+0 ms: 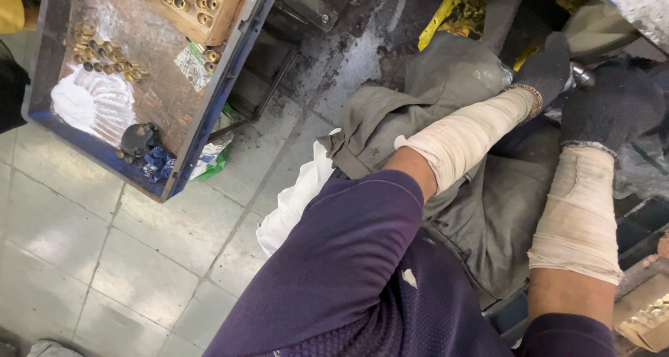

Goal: The person holds a metal part against a spinning grinding wheel, turning the part to polish different sides before placing it back into a tray.

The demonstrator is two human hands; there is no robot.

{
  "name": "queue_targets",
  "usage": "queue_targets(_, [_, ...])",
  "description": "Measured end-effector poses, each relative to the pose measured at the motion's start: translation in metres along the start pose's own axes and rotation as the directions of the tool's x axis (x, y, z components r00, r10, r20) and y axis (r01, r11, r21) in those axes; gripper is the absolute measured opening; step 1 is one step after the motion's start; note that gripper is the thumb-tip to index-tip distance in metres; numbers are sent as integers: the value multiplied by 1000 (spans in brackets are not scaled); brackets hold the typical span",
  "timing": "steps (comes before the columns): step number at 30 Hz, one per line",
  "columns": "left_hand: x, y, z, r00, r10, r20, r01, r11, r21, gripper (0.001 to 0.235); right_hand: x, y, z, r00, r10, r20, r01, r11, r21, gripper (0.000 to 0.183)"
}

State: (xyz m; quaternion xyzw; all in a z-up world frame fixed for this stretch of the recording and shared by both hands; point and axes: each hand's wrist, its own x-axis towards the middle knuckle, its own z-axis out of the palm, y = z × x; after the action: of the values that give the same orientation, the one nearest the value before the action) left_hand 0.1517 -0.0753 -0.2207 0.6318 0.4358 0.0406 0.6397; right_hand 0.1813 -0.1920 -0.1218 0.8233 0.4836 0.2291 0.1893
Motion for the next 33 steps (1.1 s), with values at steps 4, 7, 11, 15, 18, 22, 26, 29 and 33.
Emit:
queue_targets(4, [-7, 13, -16, 965, -243, 98, 262, 910, -321, 82, 12, -4, -10, 996, 45, 74, -38, 995, -97, 18])
queue_targets(7, [-8, 15, -20, 955, -272, 117, 296, 880, -371, 85, 17, -7, -17, 991, 61, 122, -51, 995, -85, 16])
queue_targets(11, [2, 6, -11, 981, -192, 43, 196, 932, -305, 77, 19, -7, -23, 997, 15, 69, -8, 995, -98, 17])
queue_targets(15, [9, -9, 2, 995, -100, 17, 101, 957, -273, 68, 21, -5, -28, 999, -20, 43, 20, 1000, -12, 14])
queue_targets(18, [11, -11, 4, 1000, -22, -4, 21, 990, -140, 59, 23, -6, -35, 1000, -7, 30, 6, 1000, 31, 14])
queue_targets(22, [9, -4, 0, 987, -152, 55, 161, 944, -288, 61, 23, -7, -43, 1000, 2, 2, -2, 1000, 7, 14])
queue_targets(26, [6, 1, 1, 999, -35, 19, 36, 998, -51, 36, 19, -4, -38, 1000, 12, -14, -11, 997, 77, 14])
queue_targets(29, [6, 0, 1, 1000, 31, -1, -30, 999, 38, 33, 18, -3, -27, 999, 19, 32, -21, 999, 46, 13])
queue_targets(33, [2, 3, -6, 998, 43, -36, -42, 999, 35, 42, 18, -5, -21, 1000, -9, -4, 9, 999, 35, 13])
